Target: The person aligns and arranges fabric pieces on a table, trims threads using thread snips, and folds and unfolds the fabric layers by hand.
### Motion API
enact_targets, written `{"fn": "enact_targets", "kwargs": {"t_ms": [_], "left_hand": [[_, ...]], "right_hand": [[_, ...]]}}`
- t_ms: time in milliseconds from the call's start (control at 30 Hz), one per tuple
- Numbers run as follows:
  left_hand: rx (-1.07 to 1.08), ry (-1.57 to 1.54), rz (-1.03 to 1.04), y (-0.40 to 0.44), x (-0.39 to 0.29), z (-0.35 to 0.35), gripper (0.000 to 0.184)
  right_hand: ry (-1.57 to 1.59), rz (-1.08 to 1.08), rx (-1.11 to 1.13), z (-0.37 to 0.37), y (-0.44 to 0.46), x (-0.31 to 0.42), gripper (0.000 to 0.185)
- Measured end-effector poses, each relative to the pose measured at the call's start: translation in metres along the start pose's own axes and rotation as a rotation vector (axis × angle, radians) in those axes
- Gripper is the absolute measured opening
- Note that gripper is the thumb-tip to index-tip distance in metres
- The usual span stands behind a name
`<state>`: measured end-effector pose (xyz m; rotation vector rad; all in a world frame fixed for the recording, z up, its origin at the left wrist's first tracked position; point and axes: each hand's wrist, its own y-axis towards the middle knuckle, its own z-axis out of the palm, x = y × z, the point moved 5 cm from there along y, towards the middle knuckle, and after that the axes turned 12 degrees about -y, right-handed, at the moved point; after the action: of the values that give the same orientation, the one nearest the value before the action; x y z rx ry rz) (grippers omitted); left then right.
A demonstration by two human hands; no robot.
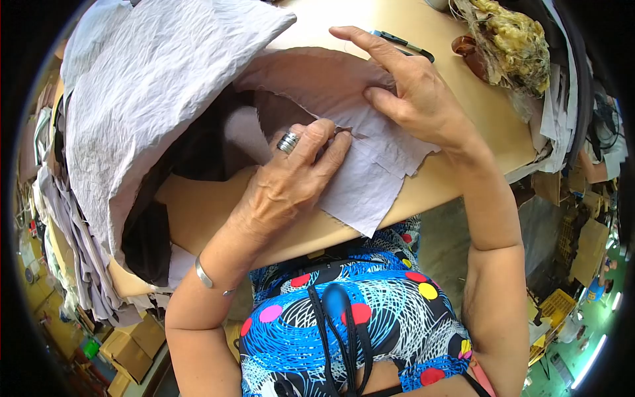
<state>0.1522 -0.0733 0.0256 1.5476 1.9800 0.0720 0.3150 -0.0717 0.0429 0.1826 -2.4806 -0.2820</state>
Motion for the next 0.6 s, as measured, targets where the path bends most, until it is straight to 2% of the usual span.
{"fn": "enact_targets", "kwargs": {"t_ms": [67,167,367,600], "left_hand": [[0.001,0.018,0.001,0.001,-0.001,0.000,0.042],[0.011,0.049,0.001,0.002,-0.002,0.000,0.041],[0.028,0.091,-0.014,0.003,-0.003,0.003,0.040],[0.059,0.142,-0.015,0.004,-0.007,0.002,0.039]], "right_hand": [[0.058,0.061,0.048,0.001,0.000,-0.004,0.065],[-0.061,-0.032,-0.038,0.003,0.000,-0.003,0.064],[-0.057,-0.124,-0.089,0.008,-0.002,-0.010,0.062],[-0.078,-0.123,-0.072,0.010,-0.002,-0.010,0.061]]}}
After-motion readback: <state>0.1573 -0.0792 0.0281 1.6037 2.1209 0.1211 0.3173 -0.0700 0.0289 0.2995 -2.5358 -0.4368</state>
